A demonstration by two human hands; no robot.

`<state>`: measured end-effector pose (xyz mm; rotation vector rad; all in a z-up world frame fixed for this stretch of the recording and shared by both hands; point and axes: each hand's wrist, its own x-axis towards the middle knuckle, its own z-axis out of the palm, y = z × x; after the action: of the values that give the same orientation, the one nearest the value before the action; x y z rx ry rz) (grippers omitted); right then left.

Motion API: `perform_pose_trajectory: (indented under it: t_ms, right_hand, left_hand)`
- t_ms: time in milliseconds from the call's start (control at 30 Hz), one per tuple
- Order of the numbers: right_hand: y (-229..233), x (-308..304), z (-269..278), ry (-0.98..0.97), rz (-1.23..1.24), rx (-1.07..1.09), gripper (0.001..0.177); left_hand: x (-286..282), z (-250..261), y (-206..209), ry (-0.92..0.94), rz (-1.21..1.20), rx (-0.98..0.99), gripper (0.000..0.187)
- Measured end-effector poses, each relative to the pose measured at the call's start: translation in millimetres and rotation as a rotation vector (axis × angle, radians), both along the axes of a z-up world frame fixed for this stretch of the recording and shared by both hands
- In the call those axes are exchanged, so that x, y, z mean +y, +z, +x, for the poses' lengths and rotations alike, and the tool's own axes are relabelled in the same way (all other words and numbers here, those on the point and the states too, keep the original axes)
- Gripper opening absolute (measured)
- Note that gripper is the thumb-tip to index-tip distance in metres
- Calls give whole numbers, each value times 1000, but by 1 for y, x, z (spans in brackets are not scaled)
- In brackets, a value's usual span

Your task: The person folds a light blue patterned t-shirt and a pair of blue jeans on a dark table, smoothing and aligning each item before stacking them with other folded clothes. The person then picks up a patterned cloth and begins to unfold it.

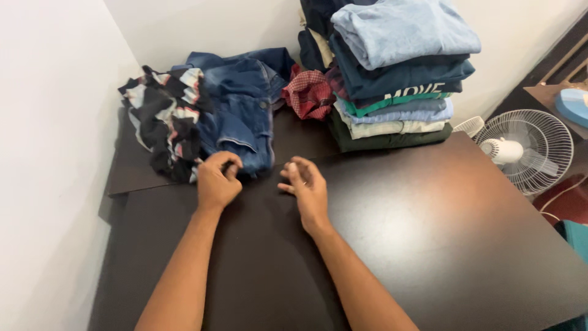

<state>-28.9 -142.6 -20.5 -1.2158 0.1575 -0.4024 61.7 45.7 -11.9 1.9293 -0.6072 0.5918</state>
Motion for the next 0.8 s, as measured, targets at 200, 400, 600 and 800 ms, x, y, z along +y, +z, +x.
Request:
perform_pose_trajectory:
  t_ms: [200, 400, 600, 800]
  right_hand:
    - [4, -22, 4, 37, -203, -42, 76]
    - [37, -44, -19, 216, -534, 124, 77]
    - [73, -59, -51, 311, -279, 436, 60]
    - [72, -70, -102, 768, -565, 490, 34]
  left_hand:
    - [-12, -54, 6, -776, -86, 452, 13]
    - [-19, -93, 57, -801, 339, 576, 20]
    - [41, -61, 80, 203, 850, 76, 94]
    - [72, -27, 49, 396, 551, 395, 64]
